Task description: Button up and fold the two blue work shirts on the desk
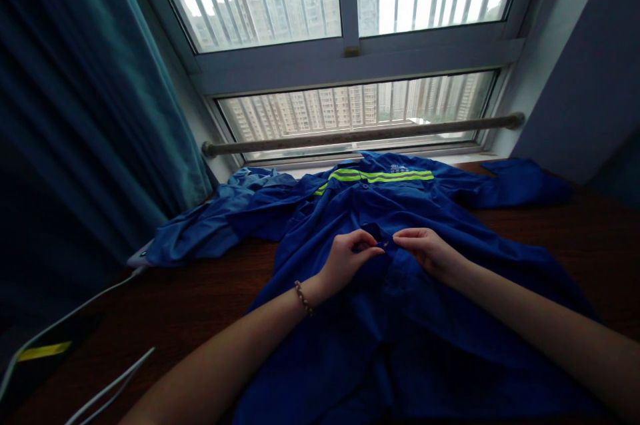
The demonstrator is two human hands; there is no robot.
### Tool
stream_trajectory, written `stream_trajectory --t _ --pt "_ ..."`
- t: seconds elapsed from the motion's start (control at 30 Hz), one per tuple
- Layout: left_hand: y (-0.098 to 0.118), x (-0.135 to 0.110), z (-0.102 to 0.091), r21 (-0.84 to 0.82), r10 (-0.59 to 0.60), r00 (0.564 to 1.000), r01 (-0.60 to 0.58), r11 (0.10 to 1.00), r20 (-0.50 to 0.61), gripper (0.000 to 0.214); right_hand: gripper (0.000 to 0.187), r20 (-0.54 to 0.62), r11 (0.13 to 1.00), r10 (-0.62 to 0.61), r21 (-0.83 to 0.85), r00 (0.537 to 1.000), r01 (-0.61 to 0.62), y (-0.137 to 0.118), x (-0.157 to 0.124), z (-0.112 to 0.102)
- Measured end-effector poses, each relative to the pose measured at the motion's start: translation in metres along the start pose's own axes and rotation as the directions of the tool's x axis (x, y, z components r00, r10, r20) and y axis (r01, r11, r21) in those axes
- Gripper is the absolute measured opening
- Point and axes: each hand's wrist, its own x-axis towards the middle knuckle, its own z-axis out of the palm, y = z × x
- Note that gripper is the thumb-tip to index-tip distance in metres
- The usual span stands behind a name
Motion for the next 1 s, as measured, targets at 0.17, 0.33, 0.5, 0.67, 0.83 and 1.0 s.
stream_trajectory --t 0.17,0.33,0.5,0.67,0.83,1.0 --pt "-0.001 0.0 0.0 0.011 0.013 1.0 -0.013 1.0 0.005 0.019 0.016 0.021 0.999 0.022 0.027 1.0 -0.023 -0.003 -0.005 0.005" --pt "-0.002 -0.001 0.001 0.045 0.052 0.998 -0.053 0.998 0.022 0.016 0.015 0.132 1.0 0.017 0.001 0.991 -0.017 -0.002 -0.006 0.004" --pt "-0.001 -0.003 0.0 0.097 0.103 0.992 -0.109 0.989 0.068 0.011 0.022 0.142 0.996 -0.003 -0.091 0.99 0.016 0.003 -0.005 0.002" --pt "-0.002 -0.005 0.0 0.159 0.154 0.98 -0.173 0.972 0.128 0.008 0.024 0.133 0.949 -0.12 -0.274 0.984 0.153 0.007 -0.005 0.005" --pt "-0.006 -0.008 0.002 0.226 0.188 0.967 -0.225 0.948 0.174 0.009 0.019 0.173 0.871 -0.217 -0.411 0.961 0.271 0.012 -0.004 0.007" --pt "-0.009 -0.009 0.003 0.214 0.237 0.954 -0.274 0.938 0.185 0.011 0.016 0.209 0.842 -0.249 -0.436 0.946 0.318 0.015 -0.004 0.008"
